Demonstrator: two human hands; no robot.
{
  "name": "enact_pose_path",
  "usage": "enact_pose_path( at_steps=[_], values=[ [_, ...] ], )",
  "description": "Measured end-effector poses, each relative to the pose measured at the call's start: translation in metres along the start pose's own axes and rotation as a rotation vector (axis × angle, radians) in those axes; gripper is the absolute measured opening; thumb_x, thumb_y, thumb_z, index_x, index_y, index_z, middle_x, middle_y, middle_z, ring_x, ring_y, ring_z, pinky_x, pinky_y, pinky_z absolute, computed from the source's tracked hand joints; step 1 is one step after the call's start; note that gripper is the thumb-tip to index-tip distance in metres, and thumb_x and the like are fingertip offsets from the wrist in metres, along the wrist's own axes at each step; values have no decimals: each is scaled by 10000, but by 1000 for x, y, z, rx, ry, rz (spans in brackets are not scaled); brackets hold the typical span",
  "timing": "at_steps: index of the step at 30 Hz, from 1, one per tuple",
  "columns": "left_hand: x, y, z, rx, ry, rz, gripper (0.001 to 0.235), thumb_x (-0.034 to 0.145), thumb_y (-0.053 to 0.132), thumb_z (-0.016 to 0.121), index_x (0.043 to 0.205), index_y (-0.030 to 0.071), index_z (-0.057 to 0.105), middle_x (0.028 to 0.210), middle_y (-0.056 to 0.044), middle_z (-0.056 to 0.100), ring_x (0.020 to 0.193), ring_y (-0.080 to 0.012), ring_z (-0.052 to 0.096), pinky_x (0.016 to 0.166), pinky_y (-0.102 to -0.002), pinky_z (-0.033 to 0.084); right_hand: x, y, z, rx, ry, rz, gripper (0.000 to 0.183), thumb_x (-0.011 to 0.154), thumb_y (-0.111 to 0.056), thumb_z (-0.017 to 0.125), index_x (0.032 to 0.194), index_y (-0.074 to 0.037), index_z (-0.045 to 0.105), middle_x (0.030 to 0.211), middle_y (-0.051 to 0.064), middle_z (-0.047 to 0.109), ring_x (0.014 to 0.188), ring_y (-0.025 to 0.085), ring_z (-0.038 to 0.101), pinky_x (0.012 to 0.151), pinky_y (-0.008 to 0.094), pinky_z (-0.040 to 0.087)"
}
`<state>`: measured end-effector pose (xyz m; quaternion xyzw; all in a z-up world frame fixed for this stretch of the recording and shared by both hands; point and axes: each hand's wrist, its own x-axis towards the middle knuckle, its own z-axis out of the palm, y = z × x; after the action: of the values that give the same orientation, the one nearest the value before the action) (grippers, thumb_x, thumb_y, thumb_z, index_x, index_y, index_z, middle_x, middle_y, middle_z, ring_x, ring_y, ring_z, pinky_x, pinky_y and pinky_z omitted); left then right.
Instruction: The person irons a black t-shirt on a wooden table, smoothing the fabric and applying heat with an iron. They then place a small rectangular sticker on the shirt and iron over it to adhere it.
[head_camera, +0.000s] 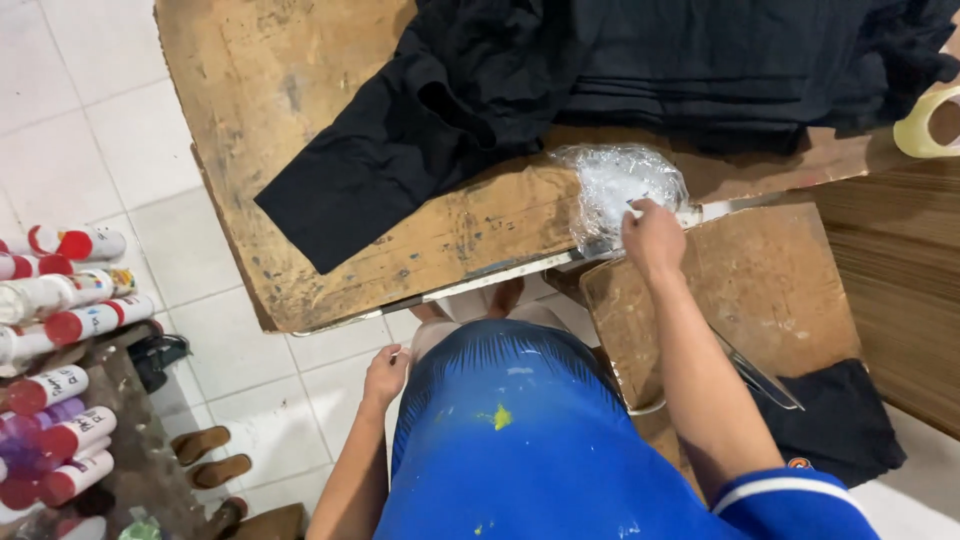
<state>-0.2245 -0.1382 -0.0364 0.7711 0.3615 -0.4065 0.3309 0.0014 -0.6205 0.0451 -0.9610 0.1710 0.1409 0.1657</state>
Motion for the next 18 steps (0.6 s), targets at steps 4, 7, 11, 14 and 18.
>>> enact_pose_path(
  at_steps=[4, 7, 11, 14, 18],
  values=[
    [0, 15, 0, -17, 18, 13, 558, 989, 451, 508, 1475, 183, 562, 1431, -146, 628, 1358, -334, 556, 1114, -474, 476, 24, -11, 18, -123, -10, 68, 336, 926, -313, 667, 1126, -47, 711, 911, 227, 730, 923, 431, 737, 761, 566, 588],
    [-15, 24, 0, -38, 19, 1, 552, 987, 398, 489, 1485, 166, 544, 1448, -162, 612, 1367, -349, 547, 1123, -486, 464, 15, -31, 3, -107, -18, 107, 432, 897, -360, 741, 1124, -8, 637, 934, 266, 708, 963, 472, 715, 808, 591, 572],
    [-14, 10, 13, -57, 27, 36, 555, 971, 429, 524, 1453, 160, 583, 1401, -194, 639, 1352, -374, 552, 1138, -486, 448, 12, -37, -4, -21, -52, 43, 361, 927, -296, 725, 1116, -9, 614, 925, 266, 713, 957, 497, 714, 813, 591, 571],
    [-15, -7, 21, -66, 13, 28, 584, 967, 499, 522, 1444, 169, 591, 1384, -191, 651, 1347, -380, 555, 1138, -489, 446, 17, -27, 4, -43, -81, 14, 335, 929, -305, 704, 1068, -6, 648, 926, 267, 720, 971, 510, 711, 826, 585, 568],
    [-14, -17, 21, -47, 10, 10, 615, 969, 564, 508, 1442, 181, 594, 1363, -178, 670, 1339, -372, 566, 1128, -488, 453, 19, -35, -2, -128, -70, -29, 403, 949, -360, 702, 1007, 39, 680, 889, 288, 720, 955, 516, 718, 810, 602, 571]
  ],
)
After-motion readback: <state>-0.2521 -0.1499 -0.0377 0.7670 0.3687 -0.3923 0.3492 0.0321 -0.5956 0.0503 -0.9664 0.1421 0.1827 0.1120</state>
